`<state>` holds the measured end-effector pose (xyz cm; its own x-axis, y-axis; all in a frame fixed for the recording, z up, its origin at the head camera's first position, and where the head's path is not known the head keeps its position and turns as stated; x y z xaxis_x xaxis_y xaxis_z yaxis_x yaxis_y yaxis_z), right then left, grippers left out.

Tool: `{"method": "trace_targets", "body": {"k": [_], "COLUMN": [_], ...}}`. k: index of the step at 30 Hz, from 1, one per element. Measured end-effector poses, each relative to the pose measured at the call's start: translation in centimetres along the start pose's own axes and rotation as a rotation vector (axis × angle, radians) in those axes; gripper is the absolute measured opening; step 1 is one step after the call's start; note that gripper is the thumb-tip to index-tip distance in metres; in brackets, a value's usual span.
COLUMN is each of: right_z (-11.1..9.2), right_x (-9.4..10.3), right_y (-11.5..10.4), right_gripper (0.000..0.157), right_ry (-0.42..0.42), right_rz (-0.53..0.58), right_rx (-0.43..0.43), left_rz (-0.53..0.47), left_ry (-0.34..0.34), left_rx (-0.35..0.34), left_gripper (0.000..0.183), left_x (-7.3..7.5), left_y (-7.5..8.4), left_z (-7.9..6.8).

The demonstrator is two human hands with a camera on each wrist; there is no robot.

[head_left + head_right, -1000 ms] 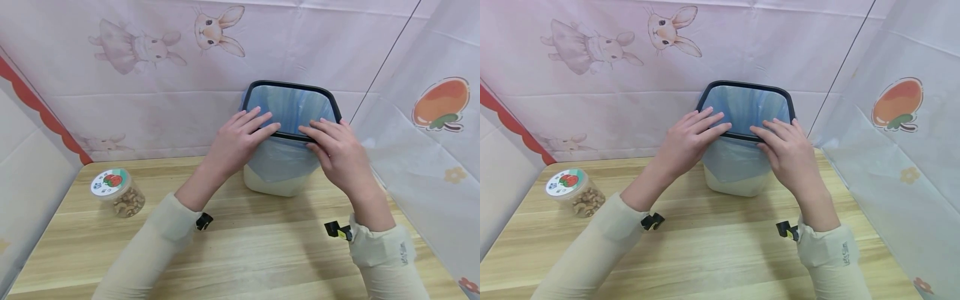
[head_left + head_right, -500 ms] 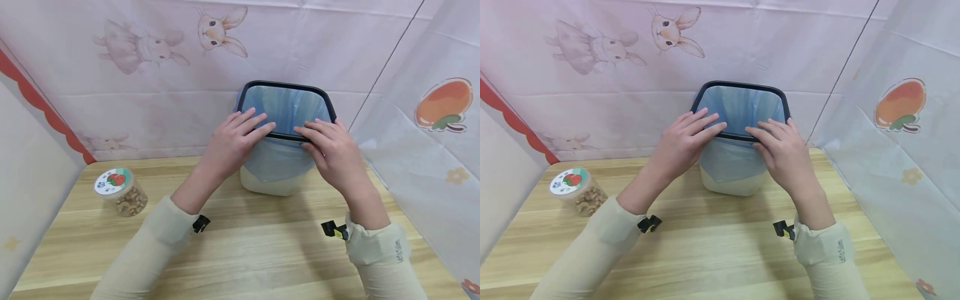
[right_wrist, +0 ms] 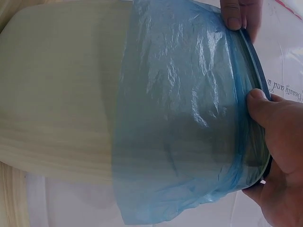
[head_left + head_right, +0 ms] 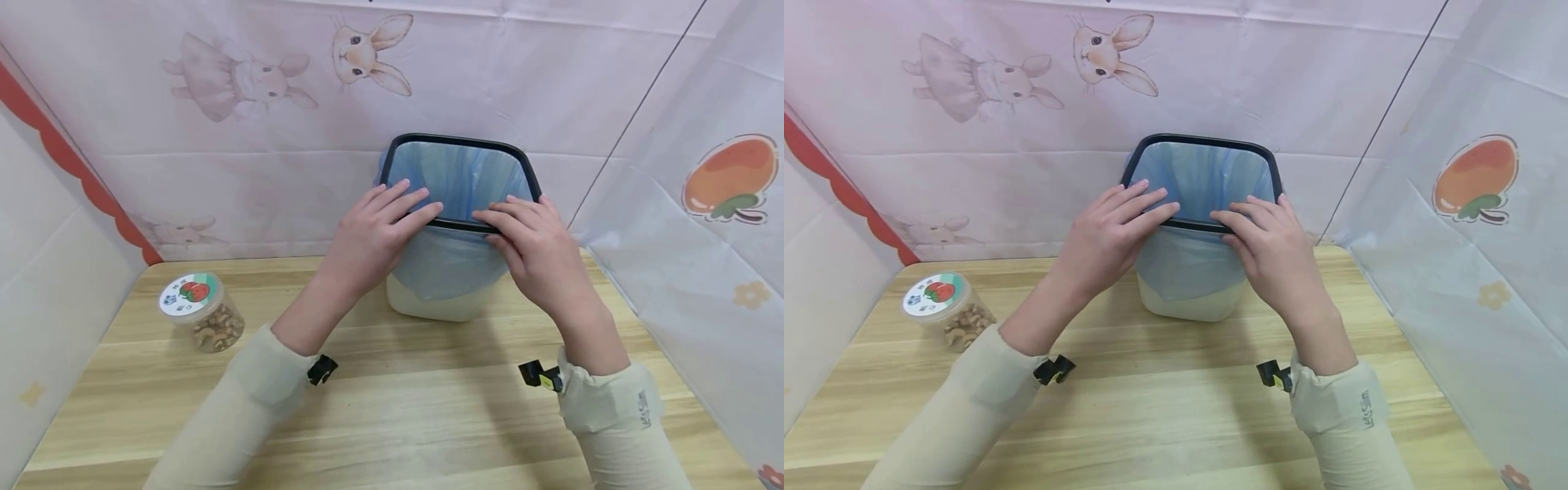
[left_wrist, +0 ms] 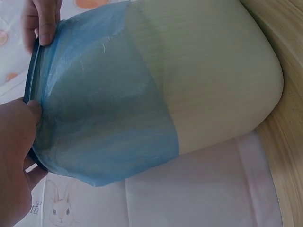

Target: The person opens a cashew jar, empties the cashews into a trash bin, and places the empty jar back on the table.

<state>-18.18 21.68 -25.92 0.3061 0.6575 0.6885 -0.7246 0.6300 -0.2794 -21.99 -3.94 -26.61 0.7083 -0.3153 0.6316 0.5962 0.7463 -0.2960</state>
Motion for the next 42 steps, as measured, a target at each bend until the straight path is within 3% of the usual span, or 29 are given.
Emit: {"method": "trace_targets", "body": {"k": [35, 42], "right_z": [1.2, 1.5], "right_x": [-1.8, -2.0], "right_y": [-1.0, -1.0], "right_gripper": [0.036, 0.035], "right_ry": [-0.004, -0.003], "right_rz": [0.026, 0.038], "right_rx": [0.048, 0.056], "left_rz": [0.009, 0.005], "left_ry": [-0.040, -0.014], "left_rx": [0.034, 0.039], "left_gripper": [0.043, 0.043], "left_x": [1.6, 1.7], "left_y": [-1.6, -1.7], "left_z": [-2.0, -2.2]}}
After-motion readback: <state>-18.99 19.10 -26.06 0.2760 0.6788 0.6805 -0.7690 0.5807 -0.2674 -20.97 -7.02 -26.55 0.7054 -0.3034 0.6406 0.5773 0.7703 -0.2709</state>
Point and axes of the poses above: each hand's wrist, its own z-axis towards the middle knuckle, its own x-axis out of the back of the hand, y = z × x, the point moved 1 cm from there along z, towards the middle knuckle, and after that the axes turned 15 degrees about z, right-handed, at the moved point
